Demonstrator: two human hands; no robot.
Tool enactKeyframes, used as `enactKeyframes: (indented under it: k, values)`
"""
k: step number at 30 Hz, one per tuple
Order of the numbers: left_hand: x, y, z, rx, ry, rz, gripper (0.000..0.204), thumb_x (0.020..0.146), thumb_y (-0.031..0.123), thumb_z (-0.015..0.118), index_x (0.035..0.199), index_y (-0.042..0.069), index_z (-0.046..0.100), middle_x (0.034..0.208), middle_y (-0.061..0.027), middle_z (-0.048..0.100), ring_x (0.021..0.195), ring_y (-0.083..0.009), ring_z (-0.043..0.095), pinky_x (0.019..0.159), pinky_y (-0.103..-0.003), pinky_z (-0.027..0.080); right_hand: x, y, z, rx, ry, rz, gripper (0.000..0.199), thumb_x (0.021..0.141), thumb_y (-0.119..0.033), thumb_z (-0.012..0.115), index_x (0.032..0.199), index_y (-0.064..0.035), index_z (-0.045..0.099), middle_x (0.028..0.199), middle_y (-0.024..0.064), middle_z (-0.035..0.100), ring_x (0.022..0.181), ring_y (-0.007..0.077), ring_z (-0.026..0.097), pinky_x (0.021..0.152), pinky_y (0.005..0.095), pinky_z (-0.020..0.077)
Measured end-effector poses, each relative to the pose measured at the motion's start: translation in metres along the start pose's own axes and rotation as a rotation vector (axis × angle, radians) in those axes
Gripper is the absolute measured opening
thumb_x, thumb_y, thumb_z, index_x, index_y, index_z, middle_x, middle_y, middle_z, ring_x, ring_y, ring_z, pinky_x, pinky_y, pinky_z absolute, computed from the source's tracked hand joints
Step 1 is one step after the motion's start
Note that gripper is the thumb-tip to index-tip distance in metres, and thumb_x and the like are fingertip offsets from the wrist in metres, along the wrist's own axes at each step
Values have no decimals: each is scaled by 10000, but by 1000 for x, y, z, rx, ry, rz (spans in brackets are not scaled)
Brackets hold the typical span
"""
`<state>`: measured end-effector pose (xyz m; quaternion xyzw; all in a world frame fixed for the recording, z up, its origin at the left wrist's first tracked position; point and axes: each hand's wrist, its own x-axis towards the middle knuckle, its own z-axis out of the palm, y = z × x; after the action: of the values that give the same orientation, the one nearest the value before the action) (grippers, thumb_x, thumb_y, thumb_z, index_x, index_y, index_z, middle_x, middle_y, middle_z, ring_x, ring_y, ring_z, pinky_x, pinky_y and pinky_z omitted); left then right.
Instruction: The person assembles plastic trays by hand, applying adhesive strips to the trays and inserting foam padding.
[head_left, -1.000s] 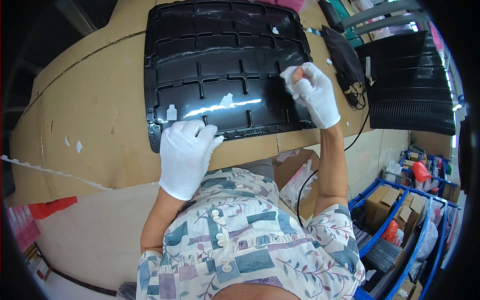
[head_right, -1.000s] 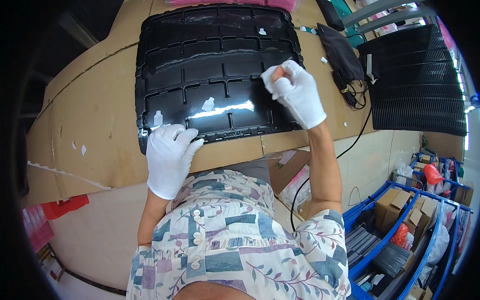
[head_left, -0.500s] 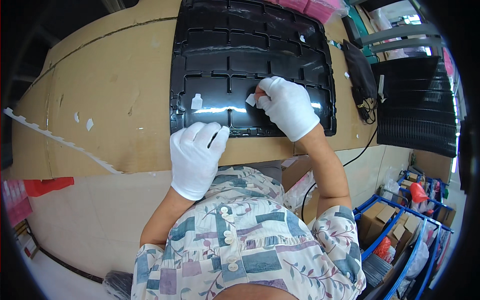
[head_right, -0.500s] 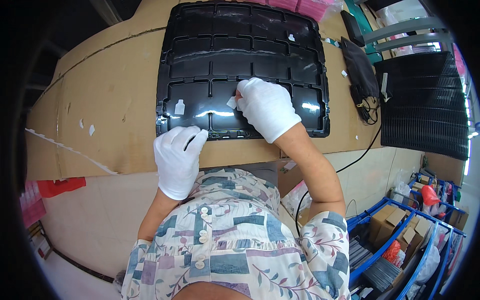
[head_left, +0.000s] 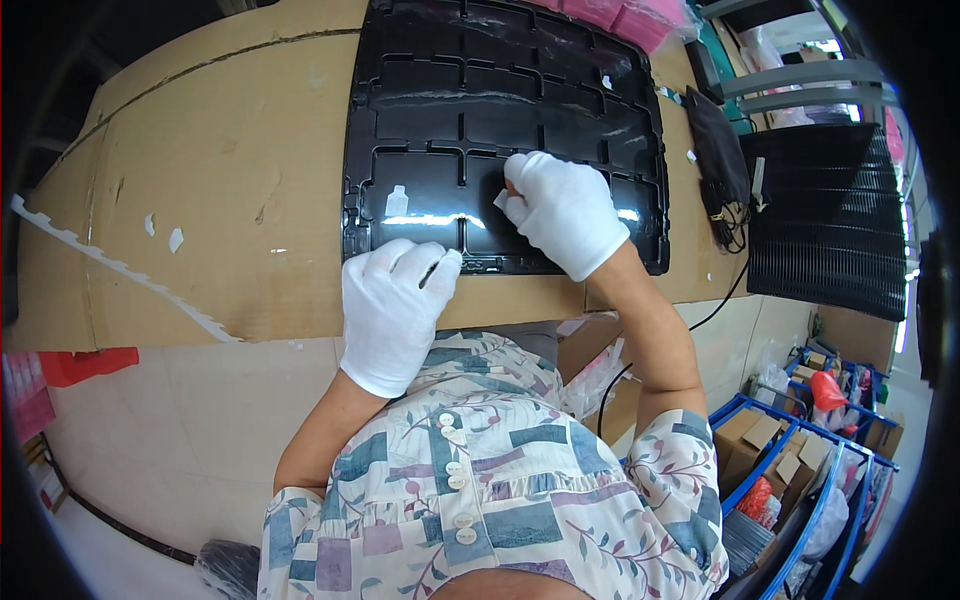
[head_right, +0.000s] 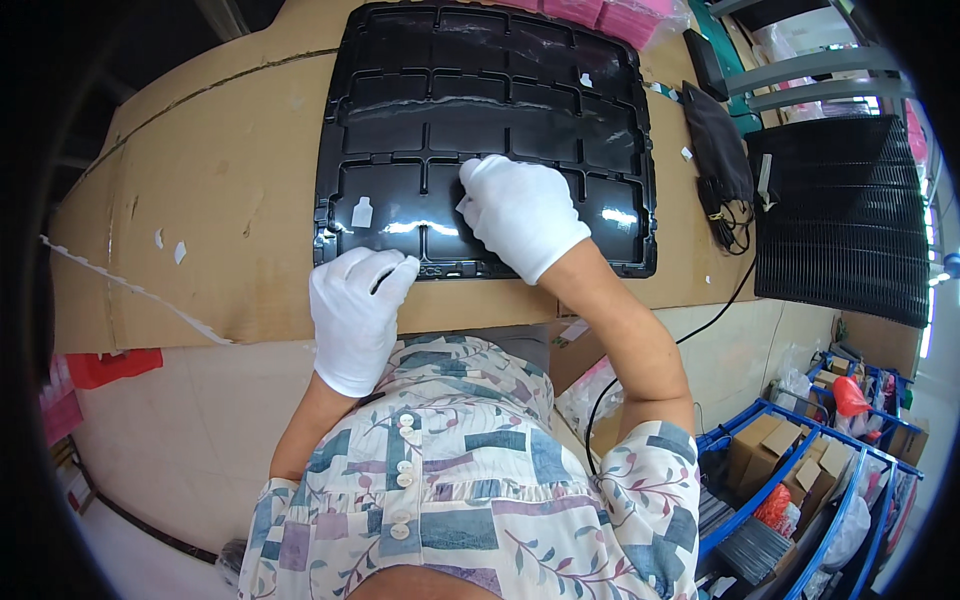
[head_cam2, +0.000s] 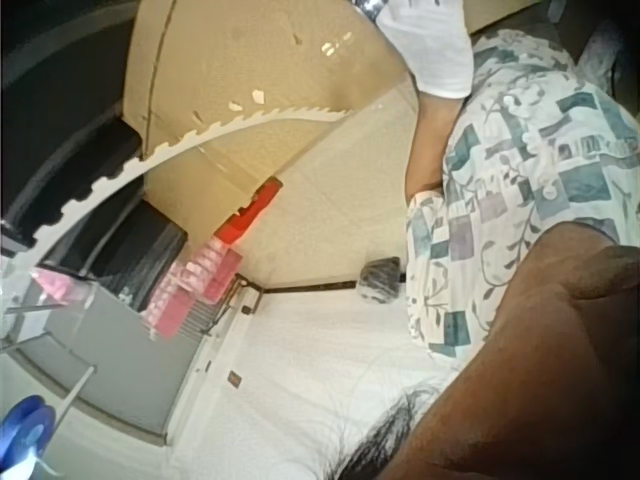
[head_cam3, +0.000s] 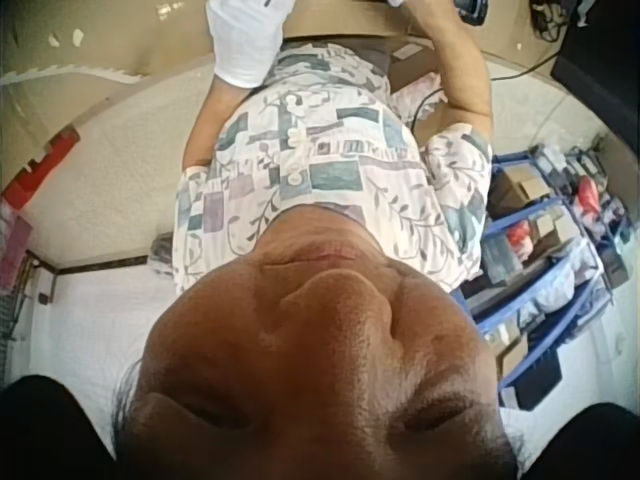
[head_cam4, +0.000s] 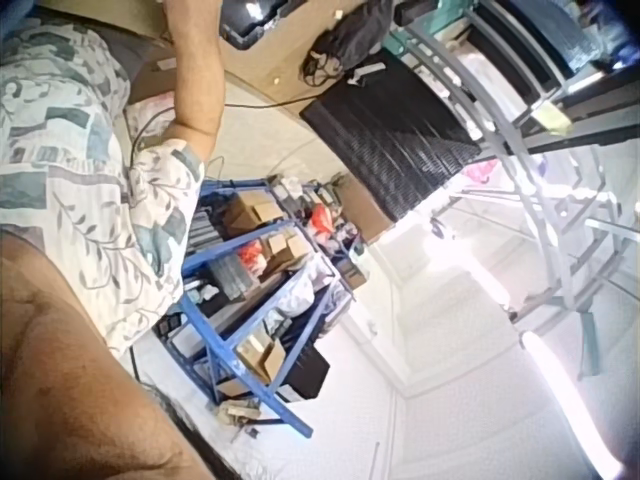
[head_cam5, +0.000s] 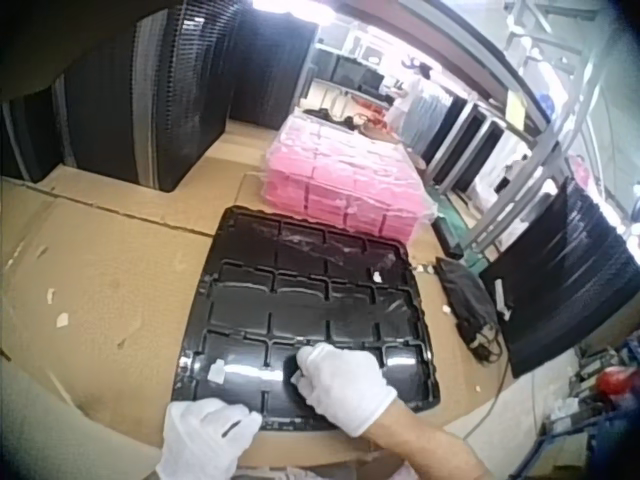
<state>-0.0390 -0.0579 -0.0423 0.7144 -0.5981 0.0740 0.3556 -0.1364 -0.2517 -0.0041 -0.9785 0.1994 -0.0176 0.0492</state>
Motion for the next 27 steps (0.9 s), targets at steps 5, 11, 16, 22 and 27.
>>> enactKeyframes:
  k: [5, 11, 16, 22, 27]
  values:
    - [1, -1, 1, -16, 12, -3, 313, 664, -22, 661, 957, 76, 702, 842, -55, 648, 710, -240, 612, 555, -364, 483, -3, 1, -1, -15, -3, -110, 120, 807, -174, 666, 790, -76, 599, 760, 139, 628, 684, 341, 652, 593, 426, 525]
    - [-1, -2, 1, -42, 32, -10, 280, 680, -18, 671, 940, 80, 698, 824, -52, 650, 693, -235, 612, 538, -361, 482, -4, 25, -23, 553, 195, 113, 47, 863, 28, 563, 887, 11, 599, 784, 94, 645, 736, 123, 662, 691, 239, 530]
    - [-1, -2, 1, -37, -6, -10, 287, 682, -9, 677, 949, 93, 696, 830, -53, 652, 699, -234, 615, 539, -357, 479, -17, 18, -17, 571, -123, 170, 164, 869, 52, 623, 1033, 57, 636, 797, 100, 677, 750, 152, 701, 707, 271, 549]
    - [1, -3, 0, -10, -4, 3, 300, 684, -9, 675, 965, 96, 694, 830, -52, 653, 692, -233, 614, 528, -354, 474, -5, 6, -10, 381, -68, 124, 77, 843, -8, 652, 907, 30, 672, 731, 140, 679, 698, 240, 703, 647, 313, 538]
    - [-2, -4, 2, -49, -15, -9, 308, 683, -9, 670, 972, 95, 686, 817, -55, 649, 666, -233, 607, 501, -349, 467, -4, 0, -5, 284, -45, 130, 117, 840, -163, 646, 818, -48, 651, 745, 152, 652, 732, 351, 661, 664, 435, 523]
